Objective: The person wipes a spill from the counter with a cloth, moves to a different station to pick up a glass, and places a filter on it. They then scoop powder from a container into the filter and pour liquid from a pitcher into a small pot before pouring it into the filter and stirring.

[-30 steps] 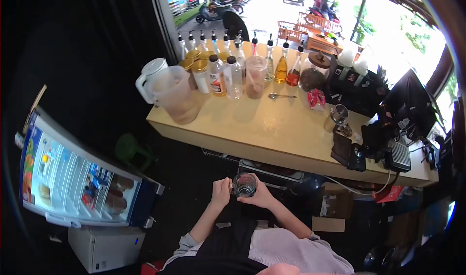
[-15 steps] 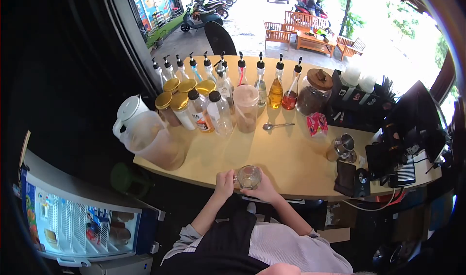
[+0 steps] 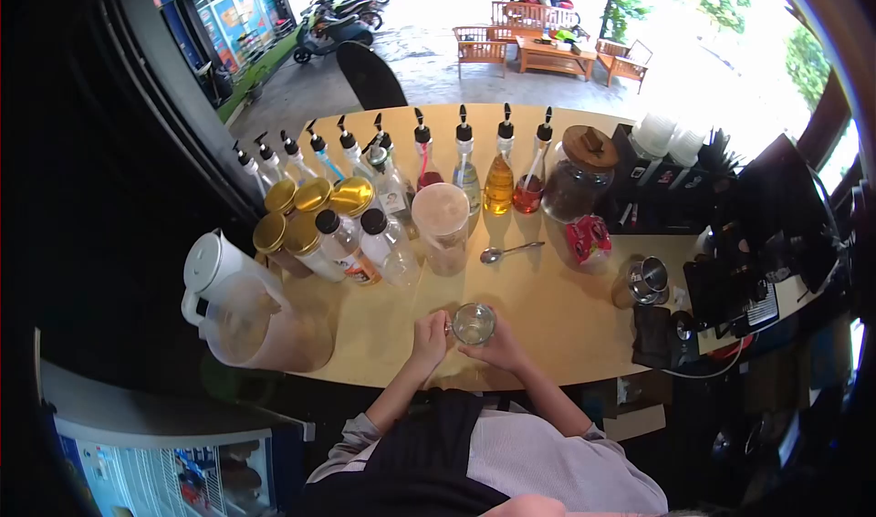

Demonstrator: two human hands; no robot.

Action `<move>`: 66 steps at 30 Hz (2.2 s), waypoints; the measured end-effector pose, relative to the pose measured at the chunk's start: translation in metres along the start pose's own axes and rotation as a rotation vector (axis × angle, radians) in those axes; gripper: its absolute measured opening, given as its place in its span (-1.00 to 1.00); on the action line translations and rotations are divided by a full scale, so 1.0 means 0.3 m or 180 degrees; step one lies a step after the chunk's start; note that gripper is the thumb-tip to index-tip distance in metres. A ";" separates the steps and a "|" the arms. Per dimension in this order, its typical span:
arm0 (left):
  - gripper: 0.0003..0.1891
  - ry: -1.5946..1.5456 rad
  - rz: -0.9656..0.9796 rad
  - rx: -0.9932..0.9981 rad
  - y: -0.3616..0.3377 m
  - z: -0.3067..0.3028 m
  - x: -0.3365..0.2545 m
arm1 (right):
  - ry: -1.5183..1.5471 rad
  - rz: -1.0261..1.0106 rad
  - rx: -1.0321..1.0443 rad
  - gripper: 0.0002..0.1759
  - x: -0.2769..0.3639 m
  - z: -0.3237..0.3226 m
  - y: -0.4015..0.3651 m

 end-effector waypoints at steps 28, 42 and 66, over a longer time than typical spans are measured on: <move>-0.54 -0.0501 -0.0050 0.0696 0.027 0.262 0.020 | -0.2057 -0.0646 -0.1896 -0.19 0.174 -0.607 -0.308; -0.54 -0.0498 0.0067 0.0367 0.037 0.298 0.031 | -0.3489 0.0236 -0.3626 0.27 0.033 -0.939 -0.307; -0.53 -0.0454 0.0116 0.0148 0.050 0.292 0.012 | -0.2300 -0.0017 -0.1981 0.26 0.043 -0.492 -0.167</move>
Point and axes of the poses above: each hand's wrist, its own y-axis towards the middle knuckle, its own z-axis out of the palm, x = y × z, the point moved 6 cm from there along y, towards the middle knuckle, and after that the axes turned 13 degrees about -z, right-handed, at the moved point
